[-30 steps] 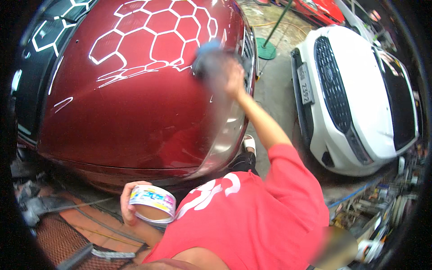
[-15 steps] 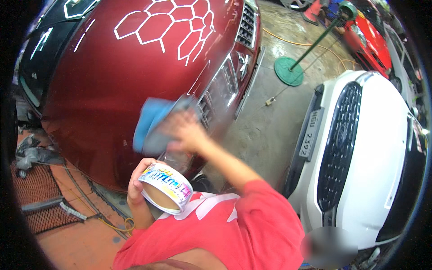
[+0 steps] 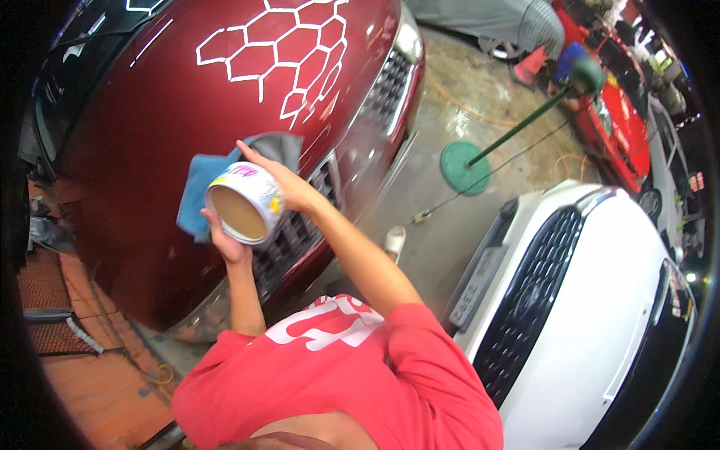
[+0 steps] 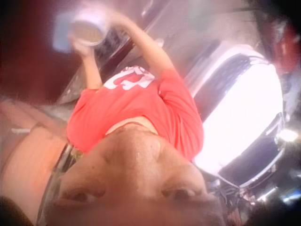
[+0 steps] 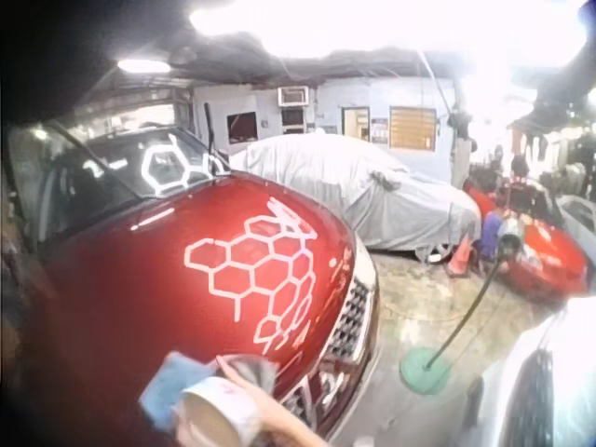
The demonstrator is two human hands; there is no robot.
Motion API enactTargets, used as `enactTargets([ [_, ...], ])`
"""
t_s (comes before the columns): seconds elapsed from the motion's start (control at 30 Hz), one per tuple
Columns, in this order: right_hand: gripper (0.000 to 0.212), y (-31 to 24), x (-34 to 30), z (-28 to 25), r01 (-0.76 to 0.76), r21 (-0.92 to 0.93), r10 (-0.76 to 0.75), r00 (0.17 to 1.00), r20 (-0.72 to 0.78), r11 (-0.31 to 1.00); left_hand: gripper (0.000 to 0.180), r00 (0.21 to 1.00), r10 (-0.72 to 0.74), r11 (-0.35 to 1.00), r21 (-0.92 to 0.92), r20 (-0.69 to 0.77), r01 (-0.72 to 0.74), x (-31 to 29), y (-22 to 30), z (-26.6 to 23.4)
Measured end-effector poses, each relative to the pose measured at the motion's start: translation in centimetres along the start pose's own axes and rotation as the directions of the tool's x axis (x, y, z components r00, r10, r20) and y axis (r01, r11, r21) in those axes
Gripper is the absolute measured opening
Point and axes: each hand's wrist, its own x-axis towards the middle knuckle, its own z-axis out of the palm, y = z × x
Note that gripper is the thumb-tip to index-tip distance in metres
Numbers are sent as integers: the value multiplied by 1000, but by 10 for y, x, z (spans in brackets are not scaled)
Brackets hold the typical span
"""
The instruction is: The person applies a yellow wax paste to the hood and front bumper of a red car using a yellow sponge applicator. They then wipe the surface with a blue microfiber cloth to remove the excess wax. The person repeatedly dips the sponge into a container of wax and continues the application and wiping process across the front of the vehicle.
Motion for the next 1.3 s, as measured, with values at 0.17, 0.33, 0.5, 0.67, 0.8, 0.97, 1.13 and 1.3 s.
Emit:
enactTargets([
  [0.17, 81, -39, -41, -108, -234, 836, 313, 947, 80, 496, 66, 973, 216, 959, 167, 86, -228, 35, -44, 34],
  [0.33, 89, -62, -25, -163, -195, -19, 191, 974, -123, 981, 75, 978, 192, 863, 461, 77, -206, 76, -74, 108],
  [0.5, 63, -31, -28, -276, -231, 398, 363, 883, -297, 888, 72, 922, 220, 618, 686, 317, -384, 132, -82, 170],
  [0.67, 44, 46, -125, -415, -112, 594, 529, 605, -595, 797, 47, 863, 418, -229, 952, 283, -202, 147, -89, 186],
  [0.8, 43, 107, -236, -505, -415, 625, 722, 122, -681, 661, 68, 885, 388, -713, 692, 256, 112, 162, -109, 230],
  [0.97, 37, 227, -331, -587, -456, 777, 815, -168, -554, 435, 98, 959, 57, -646, 743, 278, -178, 229, -182, 335],
  [1.13, 55, 315, -206, -695, -622, 442, 710, 278, -647, 647, 88, 819, 197, -678, 678, 539, -283, 480, -222, 448],
  [1.3, 71, 311, -49, -819, -736, 329, 776, 410, -479, 592, 82, 830, 289, -703, 694, 477, -154, 577, -243, 516],
])
